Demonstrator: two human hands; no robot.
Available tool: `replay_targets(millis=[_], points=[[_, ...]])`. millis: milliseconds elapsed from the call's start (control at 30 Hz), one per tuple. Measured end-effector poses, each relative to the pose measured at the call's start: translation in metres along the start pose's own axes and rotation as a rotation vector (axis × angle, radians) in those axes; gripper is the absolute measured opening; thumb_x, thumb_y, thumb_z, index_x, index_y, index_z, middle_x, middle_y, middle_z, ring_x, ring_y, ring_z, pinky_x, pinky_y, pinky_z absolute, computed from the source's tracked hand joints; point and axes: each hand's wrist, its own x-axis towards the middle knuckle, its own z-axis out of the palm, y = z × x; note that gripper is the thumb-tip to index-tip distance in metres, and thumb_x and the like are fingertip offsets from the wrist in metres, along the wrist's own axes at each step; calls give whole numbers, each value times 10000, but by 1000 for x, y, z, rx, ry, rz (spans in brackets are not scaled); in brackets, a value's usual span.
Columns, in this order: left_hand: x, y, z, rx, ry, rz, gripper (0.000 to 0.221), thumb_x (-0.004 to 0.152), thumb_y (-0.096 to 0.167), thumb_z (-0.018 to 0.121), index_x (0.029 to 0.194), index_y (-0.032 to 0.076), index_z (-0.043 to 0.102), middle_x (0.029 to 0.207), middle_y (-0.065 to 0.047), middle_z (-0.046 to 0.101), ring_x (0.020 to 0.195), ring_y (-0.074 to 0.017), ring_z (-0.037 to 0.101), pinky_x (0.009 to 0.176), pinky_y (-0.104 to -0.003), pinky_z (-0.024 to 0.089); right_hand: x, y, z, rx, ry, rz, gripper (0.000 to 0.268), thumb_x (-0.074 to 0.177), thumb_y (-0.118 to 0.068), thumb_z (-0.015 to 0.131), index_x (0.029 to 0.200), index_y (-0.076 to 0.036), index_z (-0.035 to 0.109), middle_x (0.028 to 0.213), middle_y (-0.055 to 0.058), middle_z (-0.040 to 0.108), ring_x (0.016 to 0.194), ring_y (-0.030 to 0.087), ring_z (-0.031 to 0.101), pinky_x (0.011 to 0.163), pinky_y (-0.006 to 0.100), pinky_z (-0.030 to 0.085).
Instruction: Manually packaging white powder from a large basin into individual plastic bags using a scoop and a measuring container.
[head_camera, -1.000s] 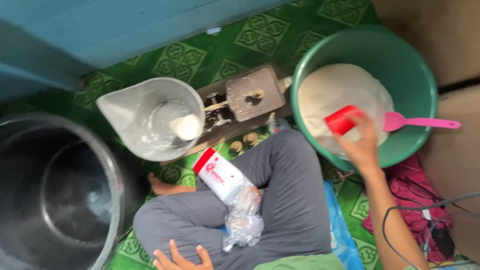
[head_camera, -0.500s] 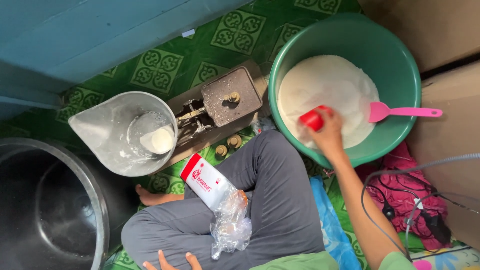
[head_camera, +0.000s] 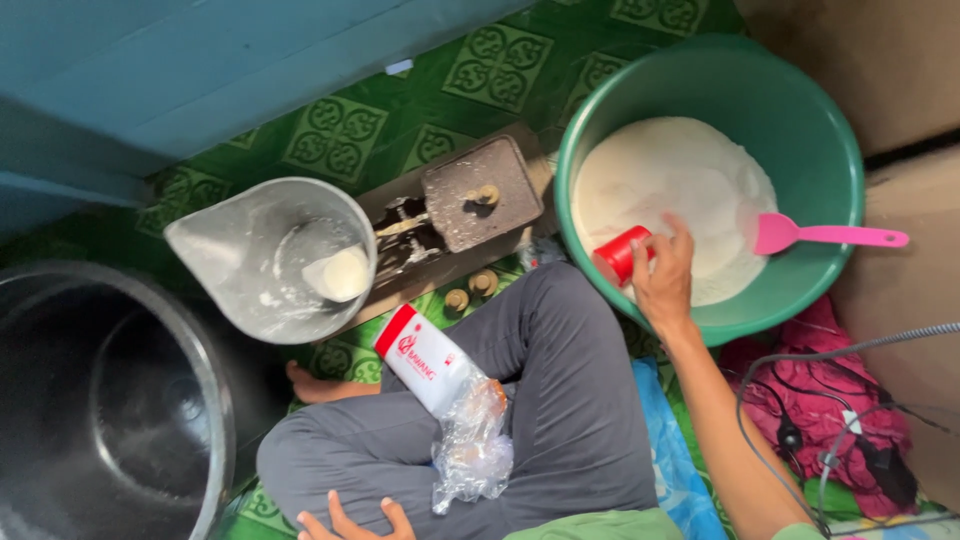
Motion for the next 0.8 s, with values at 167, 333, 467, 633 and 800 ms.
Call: replay_targets(millis=[167,333,467,633,800], points=[[-2,-5,6,-31,163,42,627,904,415,483,1354,-14,563,1568,-268,349,1398,-524,346,1117,-625,326,-1,-12,-4,108,-6,-62,592,875,-100,661,1390,42,407,1570,230,122,1436,486,291,1189,527,274],[-2,-5,2,-20,161,-33,567,880,390,488,1358,96,571,1559,-216,400,1408,-481,387,1034,-618,379,-3,-32,-8,13,117,-226,440,903,3,637,1314,98,515,1495,268,276,1390,469,374,1154,522,343],[-5,-15,8,-26,176,-65,597,854,436,487,1358,127,568,1564,-198,393,1410,-462,392,1023,-589,378,-9,-34,-9,2,162,-344,388,908,55,671,1280,93,567,1470,279,340,1357,481,431,1106,543,389],[-2,-23,-1,-72,122,-25,623,817,436,530,1373,154,527,1554,-208,367,1399,-466,373,1063,-571,368,-14,-36,-9,-78,210,-429,330,886,88,679,1211,116,626,1436,321,407,1294,529,500,1037,586,457],[-9,-35,6,-61,-78,-116,661,824,488,532,1423,222,452,1605,-156,245,1463,-430,234,1082,-587,304,-16,-35,-8,-111,262,-471,248,916,138,673,1164,148,668,1418,320,442,1273,533,536,1027,617,485]])
